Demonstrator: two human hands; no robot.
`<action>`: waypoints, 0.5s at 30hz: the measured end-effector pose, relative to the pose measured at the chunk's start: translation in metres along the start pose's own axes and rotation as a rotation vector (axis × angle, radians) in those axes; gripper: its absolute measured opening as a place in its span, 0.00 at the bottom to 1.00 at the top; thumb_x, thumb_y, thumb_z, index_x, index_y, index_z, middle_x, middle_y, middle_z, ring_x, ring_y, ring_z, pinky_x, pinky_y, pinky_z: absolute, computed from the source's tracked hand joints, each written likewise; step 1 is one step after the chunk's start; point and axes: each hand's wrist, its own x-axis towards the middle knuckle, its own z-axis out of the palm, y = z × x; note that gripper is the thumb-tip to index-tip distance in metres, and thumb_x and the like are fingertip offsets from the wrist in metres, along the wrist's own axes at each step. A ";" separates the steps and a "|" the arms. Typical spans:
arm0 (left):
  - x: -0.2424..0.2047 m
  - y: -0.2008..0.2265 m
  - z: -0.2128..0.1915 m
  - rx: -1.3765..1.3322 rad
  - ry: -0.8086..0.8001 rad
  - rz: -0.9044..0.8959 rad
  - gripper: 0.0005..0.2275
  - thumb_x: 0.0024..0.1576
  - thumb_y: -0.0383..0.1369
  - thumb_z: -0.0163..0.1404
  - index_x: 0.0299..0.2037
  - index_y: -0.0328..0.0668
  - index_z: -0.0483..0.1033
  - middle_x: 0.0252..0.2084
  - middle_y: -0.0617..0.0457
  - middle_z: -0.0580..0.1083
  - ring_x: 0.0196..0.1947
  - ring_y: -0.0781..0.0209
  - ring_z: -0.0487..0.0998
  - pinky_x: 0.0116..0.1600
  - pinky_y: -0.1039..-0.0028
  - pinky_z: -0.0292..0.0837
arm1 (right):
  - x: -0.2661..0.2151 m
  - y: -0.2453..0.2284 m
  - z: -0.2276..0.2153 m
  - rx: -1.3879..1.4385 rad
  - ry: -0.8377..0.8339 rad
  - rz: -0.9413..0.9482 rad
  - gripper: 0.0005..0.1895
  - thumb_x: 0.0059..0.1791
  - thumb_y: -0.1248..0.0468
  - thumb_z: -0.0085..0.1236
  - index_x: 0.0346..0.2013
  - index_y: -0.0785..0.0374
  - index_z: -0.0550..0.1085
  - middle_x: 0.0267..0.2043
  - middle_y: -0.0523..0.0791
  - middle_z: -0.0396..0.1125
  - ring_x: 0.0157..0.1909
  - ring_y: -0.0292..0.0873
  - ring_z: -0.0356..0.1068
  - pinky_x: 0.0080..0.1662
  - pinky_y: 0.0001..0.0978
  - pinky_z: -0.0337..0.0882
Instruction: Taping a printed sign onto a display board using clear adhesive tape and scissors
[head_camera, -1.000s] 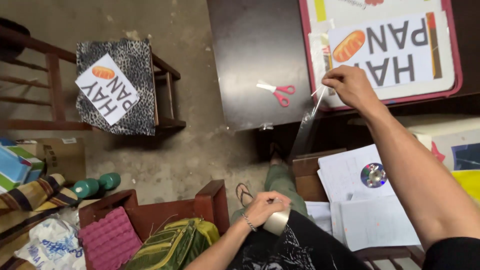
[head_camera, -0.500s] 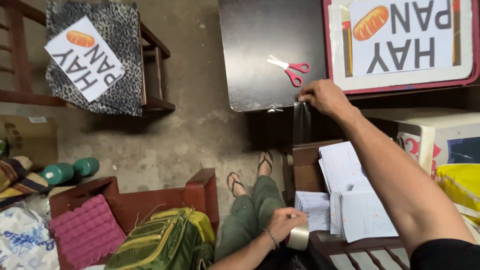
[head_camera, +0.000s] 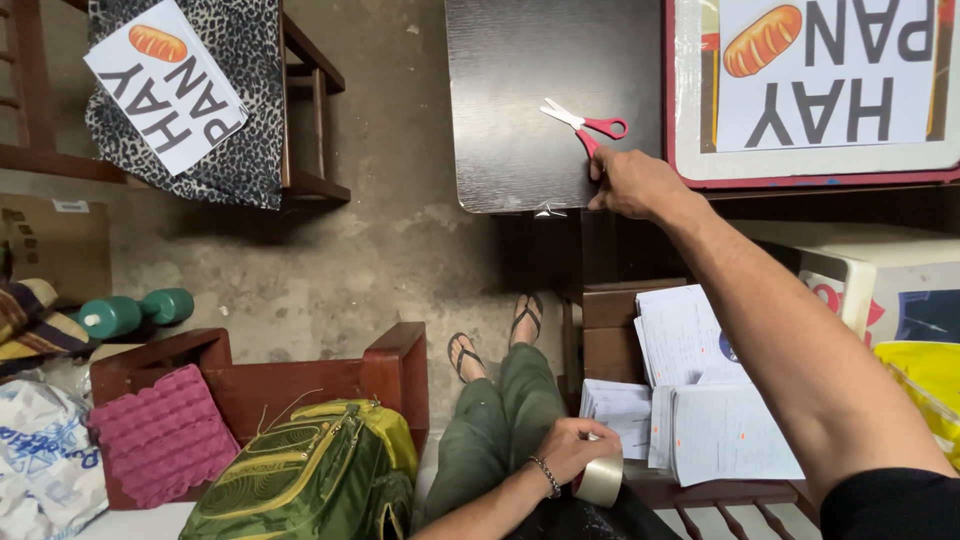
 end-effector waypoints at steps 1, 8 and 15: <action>0.000 0.000 0.000 -0.003 0.002 0.000 0.05 0.48 0.36 0.59 0.32 0.52 0.85 0.37 0.65 0.82 0.38 0.78 0.76 0.45 0.88 0.68 | 0.001 0.000 0.001 -0.002 -0.002 -0.003 0.22 0.43 0.55 0.69 0.45 0.52 0.68 0.40 0.43 0.76 0.48 0.53 0.73 0.45 0.49 0.67; 0.005 -0.003 0.004 0.024 0.038 -0.055 0.07 0.48 0.40 0.60 0.34 0.55 0.85 0.35 0.67 0.81 0.36 0.78 0.75 0.44 0.88 0.66 | 0.006 0.001 0.007 -0.022 0.070 0.021 0.30 0.40 0.51 0.73 0.48 0.59 0.67 0.46 0.57 0.71 0.47 0.65 0.72 0.45 0.57 0.70; 0.009 -0.010 0.002 -0.001 0.036 -0.006 0.06 0.50 0.38 0.61 0.34 0.52 0.85 0.38 0.63 0.82 0.43 0.74 0.78 0.52 0.84 0.70 | 0.010 0.018 0.010 -0.167 0.181 0.070 0.47 0.33 0.30 0.71 0.47 0.65 0.72 0.42 0.58 0.73 0.44 0.67 0.75 0.42 0.57 0.74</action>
